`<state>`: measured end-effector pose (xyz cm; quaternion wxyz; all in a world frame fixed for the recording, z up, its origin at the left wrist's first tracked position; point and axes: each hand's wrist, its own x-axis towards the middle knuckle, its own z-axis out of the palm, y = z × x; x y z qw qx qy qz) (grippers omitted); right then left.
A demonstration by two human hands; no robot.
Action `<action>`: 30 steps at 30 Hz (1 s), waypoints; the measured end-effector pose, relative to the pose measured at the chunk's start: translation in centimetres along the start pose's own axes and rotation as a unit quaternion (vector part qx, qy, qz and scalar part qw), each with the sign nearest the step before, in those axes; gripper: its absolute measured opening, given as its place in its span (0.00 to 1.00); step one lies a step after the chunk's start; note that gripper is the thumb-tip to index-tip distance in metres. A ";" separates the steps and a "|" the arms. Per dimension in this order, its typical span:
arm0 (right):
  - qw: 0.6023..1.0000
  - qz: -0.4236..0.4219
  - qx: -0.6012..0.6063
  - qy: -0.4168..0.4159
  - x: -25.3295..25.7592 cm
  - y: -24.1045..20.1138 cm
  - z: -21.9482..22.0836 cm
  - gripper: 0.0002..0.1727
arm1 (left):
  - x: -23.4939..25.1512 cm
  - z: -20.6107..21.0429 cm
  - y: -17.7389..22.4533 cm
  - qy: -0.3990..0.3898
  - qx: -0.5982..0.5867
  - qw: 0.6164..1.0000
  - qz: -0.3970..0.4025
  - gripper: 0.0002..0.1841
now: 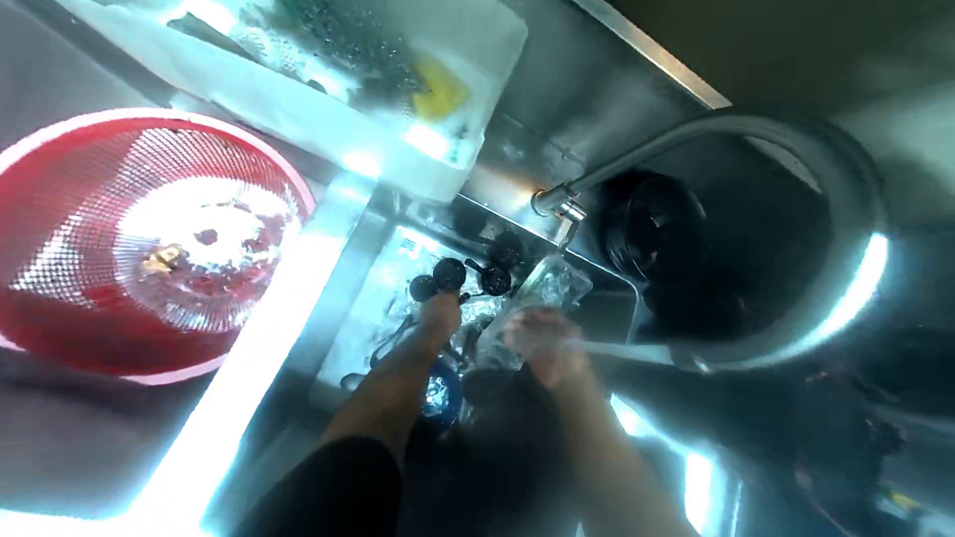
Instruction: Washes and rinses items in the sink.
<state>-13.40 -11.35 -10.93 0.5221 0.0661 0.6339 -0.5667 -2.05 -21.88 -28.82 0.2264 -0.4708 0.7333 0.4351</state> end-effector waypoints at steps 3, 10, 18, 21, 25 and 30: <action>0.994 -0.042 -0.097 0.033 -1.0 -0.4 1.0 0.13 | 0.5 1.5 0.9 -0.006 0.085 0.996 0.033 0.20; 0.951 -0.137 -0.222 0.164 -4.7 1.8 -1.1 0.15 | -4.5 1.5 0.2 0.000 0.076 0.983 0.167 0.16; 0.654 -0.356 -0.625 0.235 -12.3 9.2 -8.6 0.19 | -1.4 5.2 2.0 0.016 0.051 0.999 0.000 0.24; 0.660 -0.342 -0.634 0.211 -12.5 10.3 -9.8 0.18 | -0.3 5.9 2.6 -0.008 0.053 0.998 -0.037 0.16; 0.685 -0.317 -0.613 0.234 -11.8 9.9 -9.5 0.15 | -0.1 3.9 2.2 -0.087 -0.010 0.996 -0.033 0.22; 0.727 -0.335 -0.559 0.216 -11.9 9.9 -10.0 0.16 | -3.3 0.9 1.8 -0.035 -0.137 0.990 0.006 0.18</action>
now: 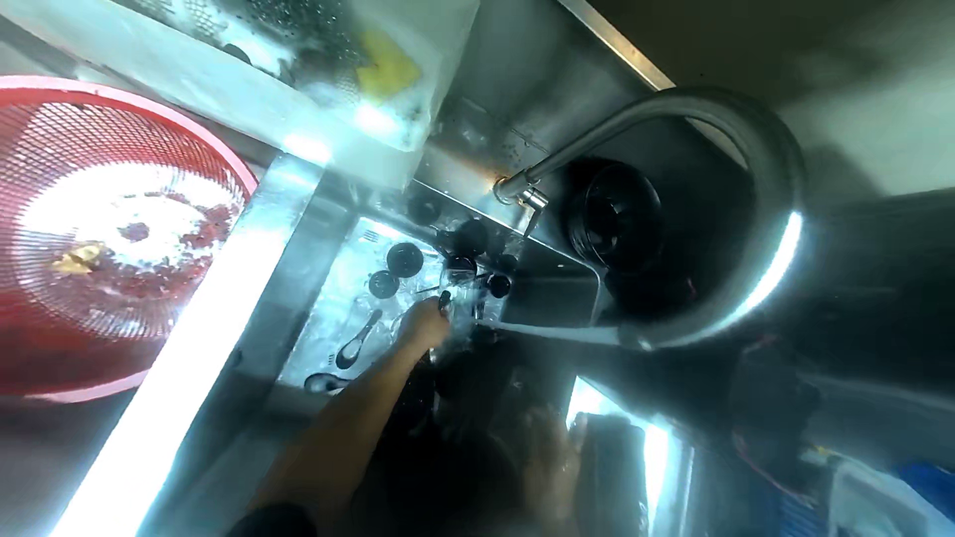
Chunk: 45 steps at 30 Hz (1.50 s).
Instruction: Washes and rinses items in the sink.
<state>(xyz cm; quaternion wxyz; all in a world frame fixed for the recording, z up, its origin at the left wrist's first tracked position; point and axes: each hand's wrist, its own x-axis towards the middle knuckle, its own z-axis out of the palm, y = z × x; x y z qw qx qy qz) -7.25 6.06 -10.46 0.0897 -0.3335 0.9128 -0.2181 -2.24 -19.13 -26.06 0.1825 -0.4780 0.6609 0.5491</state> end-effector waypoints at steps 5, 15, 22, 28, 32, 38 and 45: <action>0.986 0.095 0.129 -0.038 0.6 -1.0 -1.4 0.16 | -3.9 1.3 1.7 -0.083 -0.458 0.884 0.037 0.16; 0.954 0.248 0.170 -0.010 4.6 -5.4 -2.5 0.18 | -6.8 3.3 6.8 -0.281 -0.607 0.743 0.043 0.18; 0.869 0.303 0.384 -0.073 11.1 -7.6 0.3 0.20 | -10.7 -1.0 6.0 -0.007 -0.187 0.969 0.164 0.22; 0.790 0.303 0.504 -0.176 13.7 -6.3 4.8 0.13 | -9.9 -5.6 3.9 0.090 -0.188 0.963 0.169 0.18; 0.725 0.315 0.580 -0.197 16.1 -6.6 5.3 0.17 | -5.2 -5.8 -4.2 0.171 -0.022 0.985 -0.018 0.21; 0.824 0.173 0.486 -0.235 17.0 -9.1 2.2 0.13 | -4.1 -0.6 -11.7 0.044 0.148 0.982 -0.110 0.23; 0.996 -0.052 0.028 -0.063 8.0 -5.4 0.1 0.23 | 1.9 -0.5 -5.6 0.003 0.131 0.988 0.086 0.23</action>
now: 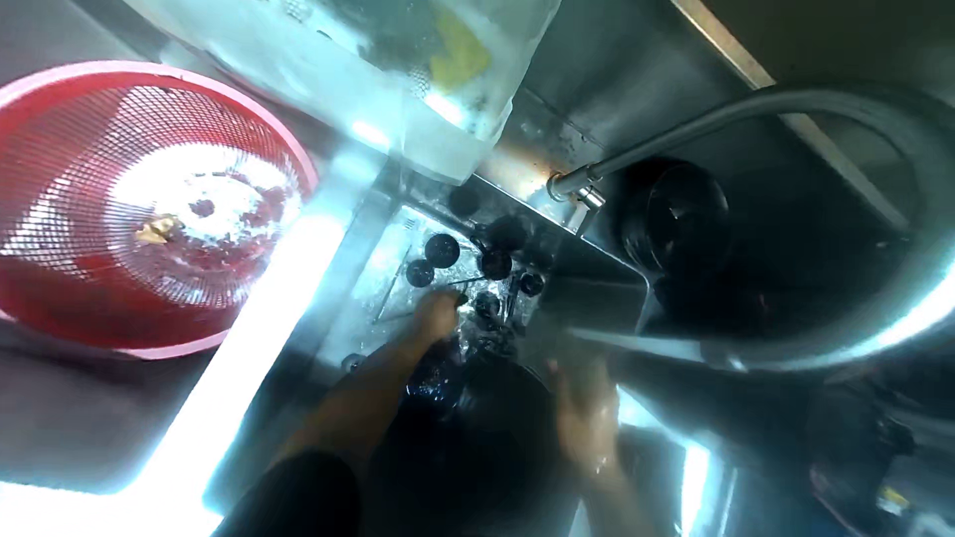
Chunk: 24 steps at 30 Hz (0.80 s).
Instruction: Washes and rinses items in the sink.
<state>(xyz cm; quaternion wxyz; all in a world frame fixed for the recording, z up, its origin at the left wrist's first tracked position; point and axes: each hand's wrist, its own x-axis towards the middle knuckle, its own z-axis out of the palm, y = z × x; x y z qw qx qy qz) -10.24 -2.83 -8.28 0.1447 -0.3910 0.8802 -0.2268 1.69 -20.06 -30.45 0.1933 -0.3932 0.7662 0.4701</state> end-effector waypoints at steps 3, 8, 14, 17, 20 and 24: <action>0.992 -0.068 -0.105 0.029 -4.4 2.7 -0.7 0.23 | 3.8 -1.8 3.3 0.043 0.032 0.997 0.060 0.23; 0.987 -0.070 -0.148 0.001 -7.8 5.7 -0.4 0.23 | 6.9 -3.4 9.6 0.050 0.140 0.985 0.088 0.19; 0.990 -0.074 -0.114 -0.046 -7.2 5.7 -1.5 0.20 | 6.5 1.4 9.2 -0.025 0.144 0.988 -0.051 0.13; 0.985 -0.086 -0.118 -0.089 -7.2 5.8 -2.2 0.22 | 2.8 3.9 7.9 -0.081 0.056 0.993 -0.065 0.17; 0.982 -0.109 -0.122 -0.091 -7.2 6.0 -2.3 0.23 | 0.0 3.6 6.6 -0.166 0.018 0.983 -0.074 0.22; 0.981 -0.137 -0.119 -0.063 -7.2 6.4 -1.7 0.22 | 1.8 0.9 9.2 -0.080 -0.001 0.996 -0.041 0.26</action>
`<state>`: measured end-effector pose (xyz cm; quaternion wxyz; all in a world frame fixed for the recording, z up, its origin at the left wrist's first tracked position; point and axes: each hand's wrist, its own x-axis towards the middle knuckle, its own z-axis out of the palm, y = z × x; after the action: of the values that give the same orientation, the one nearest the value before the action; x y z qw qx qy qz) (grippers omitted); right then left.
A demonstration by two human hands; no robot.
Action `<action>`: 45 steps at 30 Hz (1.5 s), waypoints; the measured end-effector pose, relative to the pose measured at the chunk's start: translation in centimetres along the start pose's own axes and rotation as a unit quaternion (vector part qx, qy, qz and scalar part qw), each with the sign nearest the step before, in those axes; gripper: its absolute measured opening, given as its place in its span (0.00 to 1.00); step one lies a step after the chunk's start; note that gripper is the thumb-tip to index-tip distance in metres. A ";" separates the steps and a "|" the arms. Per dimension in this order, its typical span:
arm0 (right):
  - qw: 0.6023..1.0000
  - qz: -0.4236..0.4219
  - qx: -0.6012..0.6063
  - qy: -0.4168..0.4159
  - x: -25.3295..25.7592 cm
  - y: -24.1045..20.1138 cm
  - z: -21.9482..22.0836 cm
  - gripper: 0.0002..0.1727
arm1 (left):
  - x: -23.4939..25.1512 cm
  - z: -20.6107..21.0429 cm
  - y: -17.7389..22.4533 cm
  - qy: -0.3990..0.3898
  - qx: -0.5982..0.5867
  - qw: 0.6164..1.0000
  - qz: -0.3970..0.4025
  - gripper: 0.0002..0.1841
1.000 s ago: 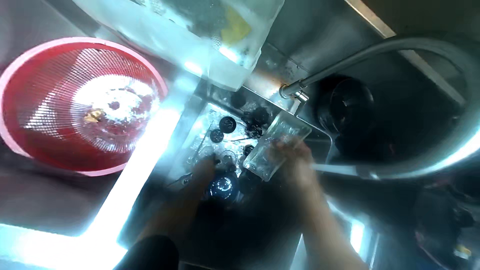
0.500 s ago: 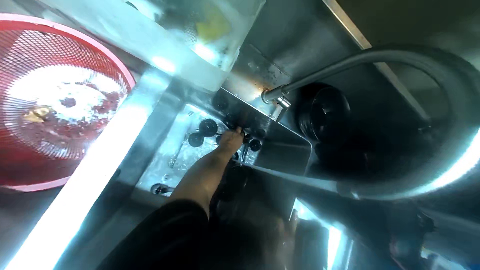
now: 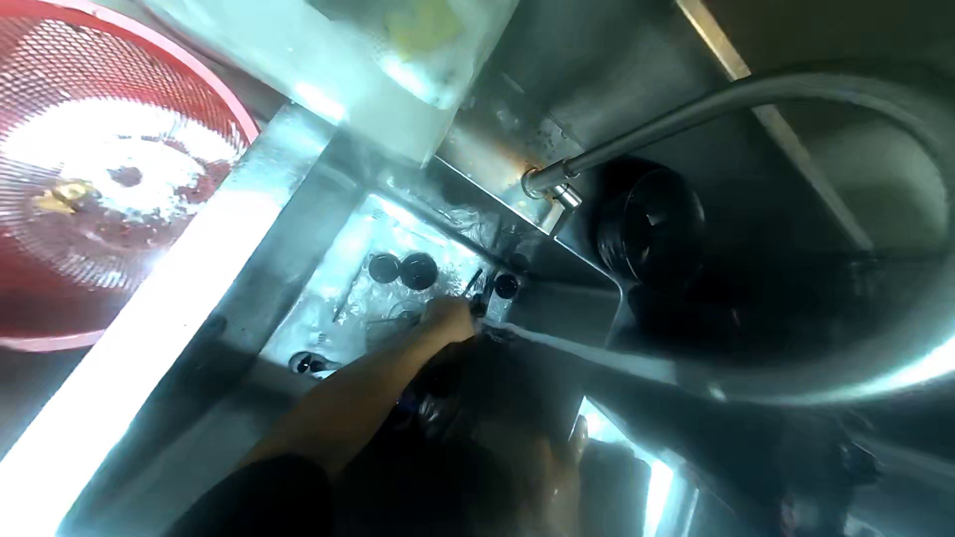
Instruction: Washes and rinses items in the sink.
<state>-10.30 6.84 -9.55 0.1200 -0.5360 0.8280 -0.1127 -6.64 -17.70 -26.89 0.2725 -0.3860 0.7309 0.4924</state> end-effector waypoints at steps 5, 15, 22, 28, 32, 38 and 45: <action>1.000 -0.010 -0.013 0.020 -0.2 0.6 0.6 0.22 | 5.7 1.1 4.0 0.163 -0.119 0.978 -0.046 0.24; 0.999 -0.020 -0.014 0.036 -0.4 1.3 0.9 0.26 | 10.7 8.5 5.6 0.262 -0.097 0.952 -0.123 0.24; 0.999 -0.019 0.000 0.031 -0.5 1.2 0.9 0.24 | 6.8 4.1 1.6 0.185 -0.053 0.970 -0.146 0.18; 0.999 -0.022 -0.002 0.033 -0.4 1.0 0.9 0.25 | 6.0 0.3 -2.1 0.213 -0.032 0.968 -0.131 0.23; 0.999 -0.020 -0.006 0.033 -0.5 0.8 0.7 0.25 | 4.9 -5.1 -3.8 0.242 -0.004 0.964 -0.111 0.25; 0.999 -0.030 -0.013 0.035 -0.3 0.8 0.8 0.24 | 7.2 -6.8 -6.8 0.300 0.172 0.938 0.035 0.16; 0.999 -0.016 -0.021 0.023 -0.4 0.7 0.7 0.25 | 8.1 -5.7 -7.6 0.254 0.151 0.955 -0.020 0.17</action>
<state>-10.48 7.46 -10.43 0.0873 -0.5487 0.8242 -0.1097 -4.90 -27.00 -34.97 0.1432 -0.4673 0.8338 0.2568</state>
